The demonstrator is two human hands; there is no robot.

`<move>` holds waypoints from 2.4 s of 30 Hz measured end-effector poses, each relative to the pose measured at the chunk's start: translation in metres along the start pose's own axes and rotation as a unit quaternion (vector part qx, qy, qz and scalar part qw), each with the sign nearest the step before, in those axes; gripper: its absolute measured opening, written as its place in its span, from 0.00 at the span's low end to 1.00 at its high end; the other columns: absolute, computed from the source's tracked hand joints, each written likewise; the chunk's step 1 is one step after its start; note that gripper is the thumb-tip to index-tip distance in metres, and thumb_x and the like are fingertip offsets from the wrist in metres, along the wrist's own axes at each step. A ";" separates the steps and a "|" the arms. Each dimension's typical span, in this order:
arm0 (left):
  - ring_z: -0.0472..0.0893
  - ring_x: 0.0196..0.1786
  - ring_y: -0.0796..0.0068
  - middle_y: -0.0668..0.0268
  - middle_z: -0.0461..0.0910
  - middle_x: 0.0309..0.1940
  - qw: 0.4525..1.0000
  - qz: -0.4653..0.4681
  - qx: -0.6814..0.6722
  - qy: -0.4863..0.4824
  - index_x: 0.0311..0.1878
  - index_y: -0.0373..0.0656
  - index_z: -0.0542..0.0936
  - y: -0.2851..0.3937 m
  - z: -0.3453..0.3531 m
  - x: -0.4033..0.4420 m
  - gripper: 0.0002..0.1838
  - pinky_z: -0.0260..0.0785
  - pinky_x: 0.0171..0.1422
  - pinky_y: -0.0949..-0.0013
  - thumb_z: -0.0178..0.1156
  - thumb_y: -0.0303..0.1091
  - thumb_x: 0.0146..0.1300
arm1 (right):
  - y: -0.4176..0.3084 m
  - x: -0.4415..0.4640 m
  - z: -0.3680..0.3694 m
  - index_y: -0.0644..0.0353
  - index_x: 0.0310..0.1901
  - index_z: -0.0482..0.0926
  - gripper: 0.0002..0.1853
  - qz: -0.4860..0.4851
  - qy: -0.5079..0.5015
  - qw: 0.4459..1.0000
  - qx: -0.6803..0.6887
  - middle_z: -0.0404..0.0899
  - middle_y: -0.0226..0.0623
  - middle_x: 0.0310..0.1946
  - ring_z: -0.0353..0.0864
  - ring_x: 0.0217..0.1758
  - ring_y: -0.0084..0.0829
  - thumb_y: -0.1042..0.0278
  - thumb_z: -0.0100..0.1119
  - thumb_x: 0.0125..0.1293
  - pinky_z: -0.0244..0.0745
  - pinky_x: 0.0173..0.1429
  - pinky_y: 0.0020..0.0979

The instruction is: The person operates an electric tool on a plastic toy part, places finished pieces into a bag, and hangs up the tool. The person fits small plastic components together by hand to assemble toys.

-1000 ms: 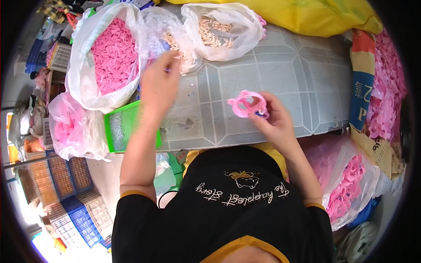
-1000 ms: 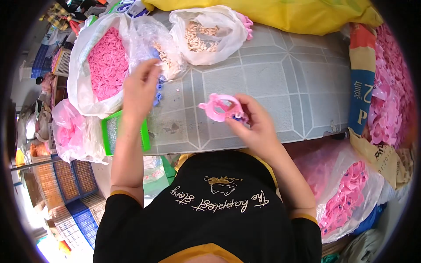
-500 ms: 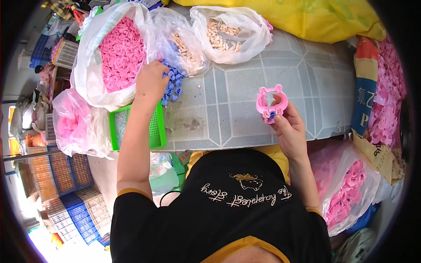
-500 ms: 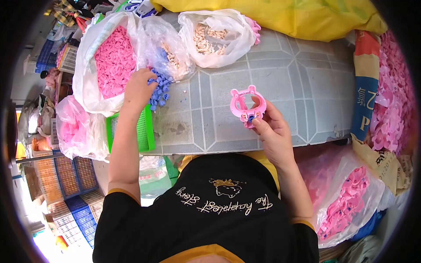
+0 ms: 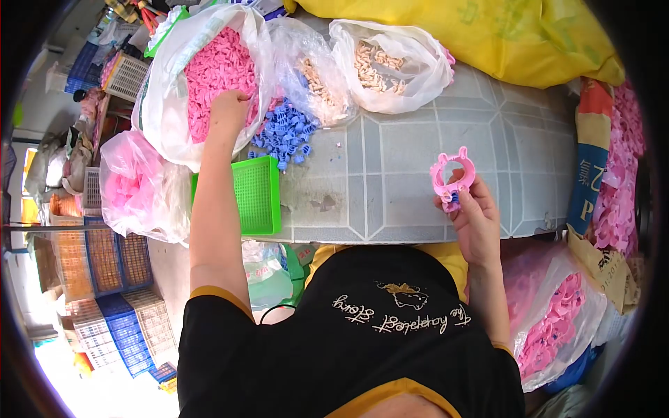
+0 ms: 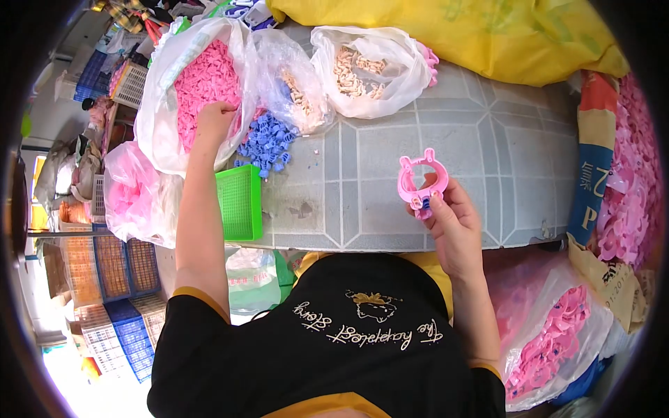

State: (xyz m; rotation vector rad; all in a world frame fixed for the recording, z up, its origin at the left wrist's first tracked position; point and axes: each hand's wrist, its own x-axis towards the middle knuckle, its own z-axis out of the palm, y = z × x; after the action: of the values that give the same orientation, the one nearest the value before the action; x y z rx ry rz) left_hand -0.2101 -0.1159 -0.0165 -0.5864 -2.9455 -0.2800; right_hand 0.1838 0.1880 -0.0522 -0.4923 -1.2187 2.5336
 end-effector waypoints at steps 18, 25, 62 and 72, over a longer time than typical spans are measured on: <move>0.78 0.30 0.63 0.59 0.79 0.29 0.961 0.100 -0.181 0.182 0.41 0.37 0.80 0.038 -0.017 -0.016 0.08 0.69 0.36 0.61 0.61 0.32 0.66 | -0.001 0.001 0.006 0.64 0.57 0.80 0.18 -0.094 -0.017 0.978 -0.185 0.82 0.34 0.48 0.81 0.50 0.26 0.80 0.64 0.65 0.75 0.56 0.25; 0.77 0.33 0.80 0.68 0.81 0.35 0.846 0.226 -0.480 -0.045 0.45 0.38 0.81 0.199 -0.037 -0.153 0.07 0.70 0.37 0.75 0.62 0.20 0.64 | -0.006 0.012 0.019 0.63 0.50 0.84 0.18 -0.494 -0.109 0.709 -0.492 0.83 0.42 0.44 0.84 0.48 0.41 0.77 0.66 0.55 0.82 0.49 0.35; 0.80 0.48 0.54 0.56 0.83 0.43 0.849 0.405 -0.338 0.027 0.49 0.38 0.81 0.251 -0.023 -0.118 0.14 0.72 0.54 0.55 0.67 0.28 0.60 | -0.027 0.032 0.004 0.61 0.50 0.84 0.14 -0.394 0.029 0.791 -0.467 0.83 0.40 0.45 0.85 0.46 0.34 0.80 0.64 0.61 0.81 0.50 0.30; 0.77 0.57 0.60 0.62 0.82 0.48 0.855 0.480 -0.128 0.148 0.51 0.44 0.80 0.336 0.045 -0.018 0.13 0.63 0.61 0.50 0.61 0.32 0.63 | -0.048 0.128 -0.049 0.65 0.48 0.83 0.14 -0.269 0.259 0.900 -0.225 0.86 0.38 0.39 0.82 0.40 0.24 0.78 0.64 0.60 0.78 0.46 0.28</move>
State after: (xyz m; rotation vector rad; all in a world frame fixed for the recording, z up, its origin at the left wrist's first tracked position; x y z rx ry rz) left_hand -0.0668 0.1916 -0.0109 -1.7401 -1.9905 -0.5612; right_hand 0.0948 0.3018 -0.0658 -0.7463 -1.4601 1.5234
